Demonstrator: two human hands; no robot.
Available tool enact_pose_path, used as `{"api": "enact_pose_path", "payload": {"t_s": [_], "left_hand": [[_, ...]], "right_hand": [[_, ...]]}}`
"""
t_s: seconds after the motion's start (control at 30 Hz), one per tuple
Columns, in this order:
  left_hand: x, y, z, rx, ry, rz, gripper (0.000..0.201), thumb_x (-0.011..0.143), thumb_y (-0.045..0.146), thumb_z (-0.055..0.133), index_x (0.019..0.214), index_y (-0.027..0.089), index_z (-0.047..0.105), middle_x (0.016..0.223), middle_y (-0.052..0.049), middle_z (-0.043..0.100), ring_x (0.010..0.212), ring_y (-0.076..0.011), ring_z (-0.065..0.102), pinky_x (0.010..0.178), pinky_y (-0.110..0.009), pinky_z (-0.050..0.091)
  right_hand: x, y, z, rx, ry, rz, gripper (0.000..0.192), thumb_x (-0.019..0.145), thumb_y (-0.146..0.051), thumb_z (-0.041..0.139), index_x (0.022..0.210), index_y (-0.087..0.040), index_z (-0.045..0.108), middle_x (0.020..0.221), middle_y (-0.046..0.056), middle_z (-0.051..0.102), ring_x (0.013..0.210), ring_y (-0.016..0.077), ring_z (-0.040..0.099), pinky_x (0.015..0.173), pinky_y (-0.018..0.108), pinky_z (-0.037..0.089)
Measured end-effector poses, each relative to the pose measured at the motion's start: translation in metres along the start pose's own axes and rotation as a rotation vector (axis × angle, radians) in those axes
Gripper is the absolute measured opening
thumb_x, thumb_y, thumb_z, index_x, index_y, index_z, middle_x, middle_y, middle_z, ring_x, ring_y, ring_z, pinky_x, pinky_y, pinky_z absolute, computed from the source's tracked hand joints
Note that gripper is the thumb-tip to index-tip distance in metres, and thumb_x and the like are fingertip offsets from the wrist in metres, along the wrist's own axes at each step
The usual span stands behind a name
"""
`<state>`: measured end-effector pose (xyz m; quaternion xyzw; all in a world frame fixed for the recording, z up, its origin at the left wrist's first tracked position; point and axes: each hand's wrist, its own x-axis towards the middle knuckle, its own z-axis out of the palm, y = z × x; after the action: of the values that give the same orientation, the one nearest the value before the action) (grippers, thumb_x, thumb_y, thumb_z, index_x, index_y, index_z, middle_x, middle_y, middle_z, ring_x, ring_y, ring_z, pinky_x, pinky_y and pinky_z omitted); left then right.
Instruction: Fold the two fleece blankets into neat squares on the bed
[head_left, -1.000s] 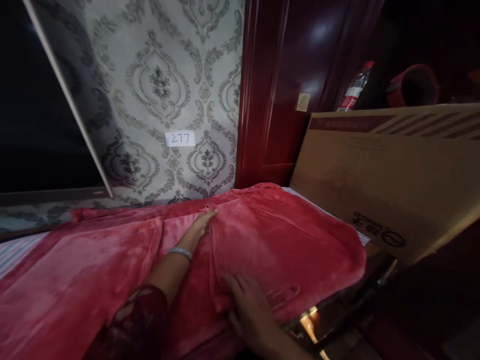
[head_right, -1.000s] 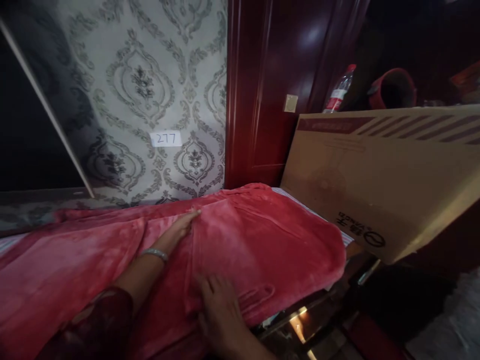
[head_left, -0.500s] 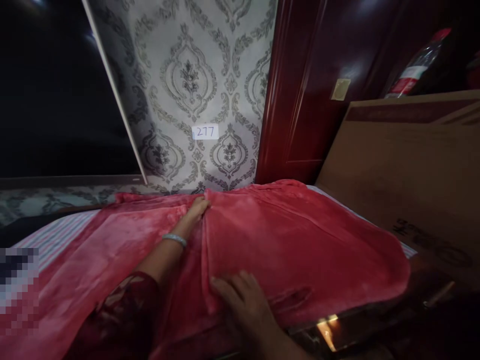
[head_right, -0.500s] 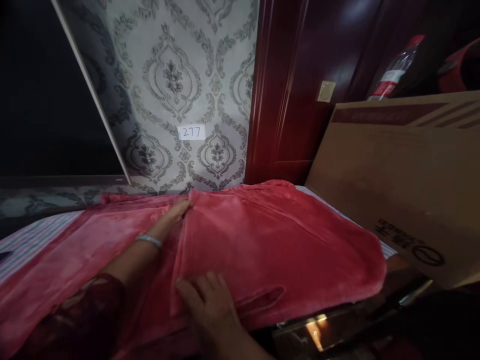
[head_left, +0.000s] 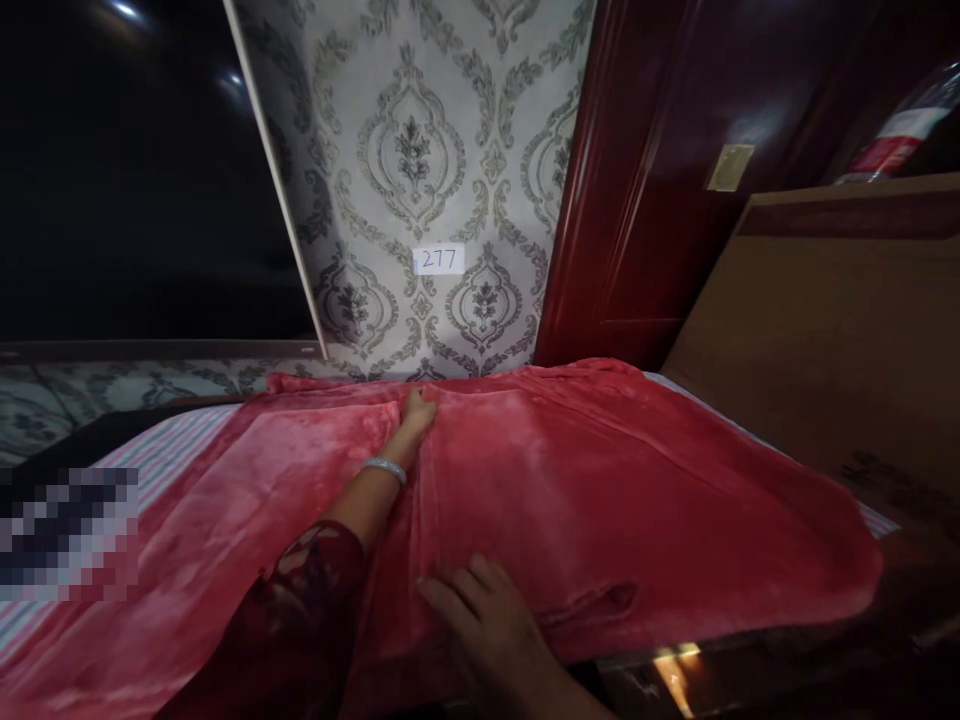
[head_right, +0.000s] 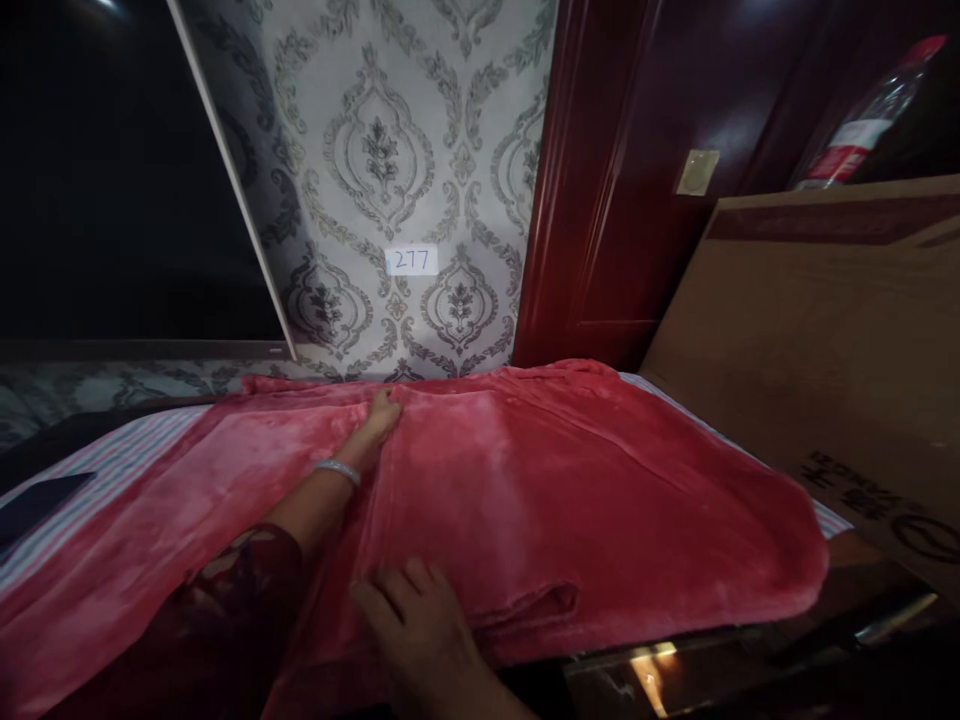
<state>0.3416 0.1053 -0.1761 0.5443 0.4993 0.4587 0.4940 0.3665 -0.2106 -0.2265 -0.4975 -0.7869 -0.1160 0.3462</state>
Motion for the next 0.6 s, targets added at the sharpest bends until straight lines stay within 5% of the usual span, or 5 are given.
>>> {"api": "enact_pose_path", "payload": {"t_s": [0.2, 0.3, 0.47, 0.6], "left_hand": [[-0.003, -0.002, -0.029, 0.152, 0.106, 0.045, 0.043, 0.056, -0.004, 0.071, 0.093, 0.017, 0.065, 0.088, -0.009, 0.071, 0.107, -0.0305, 0.065, 0.091, -0.033, 0.048], [-0.006, -0.004, -0.032, 0.197, 0.097, 0.037, 0.042, 0.055, -0.002, 0.069, 0.093, 0.016, 0.065, 0.084, -0.011, 0.071, 0.100, -0.0322, 0.068, 0.086, -0.034, 0.050], [-0.010, 0.001, -0.022, 0.244, 0.102, 0.115, 0.054, 0.062, -0.001, 0.061, 0.113, 0.017, 0.061, 0.114, -0.012, 0.069, 0.116, -0.0279, 0.061, 0.099, -0.032, 0.047], [-0.019, 0.006, -0.023, 0.279, 0.019, 0.129, 0.061, 0.061, -0.002, 0.061, 0.119, 0.015, 0.058, 0.118, -0.014, 0.067, 0.116, -0.0308, 0.060, 0.104, -0.039, 0.046]], "right_hand": [[0.007, -0.014, 0.003, 0.108, -0.147, 0.002, 0.050, 0.084, -0.005, 0.052, 0.134, -0.016, 0.050, 0.105, 0.008, 0.067, 0.091, 0.0217, 0.053, 0.083, 0.037, 0.045], [0.007, -0.016, 0.002, 0.107, -0.150, -0.004, 0.047, 0.086, -0.005, 0.051, 0.132, -0.015, 0.051, 0.107, 0.009, 0.067, 0.090, 0.0212, 0.053, 0.082, 0.037, 0.045], [0.012, -0.016, -0.007, 0.097, -0.145, 0.007, 0.049, 0.089, -0.006, 0.049, 0.136, -0.018, 0.050, 0.118, 0.010, 0.066, 0.095, 0.0218, 0.054, 0.081, 0.037, 0.046], [0.013, -0.015, -0.016, 0.147, -0.201, -0.030, 0.054, 0.089, -0.008, 0.049, 0.142, -0.016, 0.045, 0.123, 0.011, 0.065, 0.105, 0.0208, 0.055, 0.088, 0.036, 0.048]]}}
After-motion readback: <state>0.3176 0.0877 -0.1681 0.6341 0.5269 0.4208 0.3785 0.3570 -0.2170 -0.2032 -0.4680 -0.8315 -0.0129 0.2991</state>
